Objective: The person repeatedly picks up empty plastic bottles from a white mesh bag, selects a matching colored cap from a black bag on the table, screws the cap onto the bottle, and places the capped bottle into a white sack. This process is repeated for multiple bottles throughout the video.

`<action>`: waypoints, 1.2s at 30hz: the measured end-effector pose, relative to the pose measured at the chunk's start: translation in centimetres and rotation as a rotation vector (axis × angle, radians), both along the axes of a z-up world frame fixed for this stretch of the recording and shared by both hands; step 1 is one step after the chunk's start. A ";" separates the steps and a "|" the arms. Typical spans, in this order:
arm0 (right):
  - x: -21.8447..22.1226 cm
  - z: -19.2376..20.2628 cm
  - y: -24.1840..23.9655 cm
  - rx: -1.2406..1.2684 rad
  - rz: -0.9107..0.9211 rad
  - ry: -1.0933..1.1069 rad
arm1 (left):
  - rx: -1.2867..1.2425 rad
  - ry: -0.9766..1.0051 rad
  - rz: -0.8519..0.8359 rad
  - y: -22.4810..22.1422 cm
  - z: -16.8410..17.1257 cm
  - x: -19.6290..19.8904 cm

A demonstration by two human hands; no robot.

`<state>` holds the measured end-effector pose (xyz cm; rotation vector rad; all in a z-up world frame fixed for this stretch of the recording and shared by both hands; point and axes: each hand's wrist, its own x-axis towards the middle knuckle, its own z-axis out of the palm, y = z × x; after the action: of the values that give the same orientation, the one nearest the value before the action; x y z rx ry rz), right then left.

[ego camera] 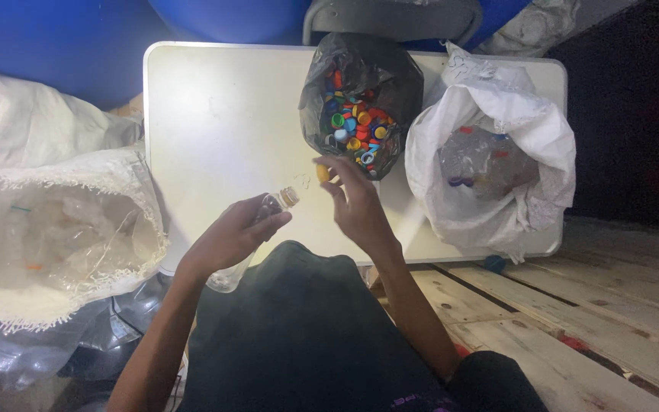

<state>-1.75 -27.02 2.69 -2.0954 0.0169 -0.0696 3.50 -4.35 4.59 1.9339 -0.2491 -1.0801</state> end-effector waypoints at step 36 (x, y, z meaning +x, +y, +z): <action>0.5 0.4 1.3 0.037 0.063 0.163 | 0.196 -0.272 -0.022 -0.9 -0.3 -0.2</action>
<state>-1.24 -25.76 3.06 -2.0578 0.0499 0.1392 3.27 -5.21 4.30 2.2603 -0.3241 -0.8800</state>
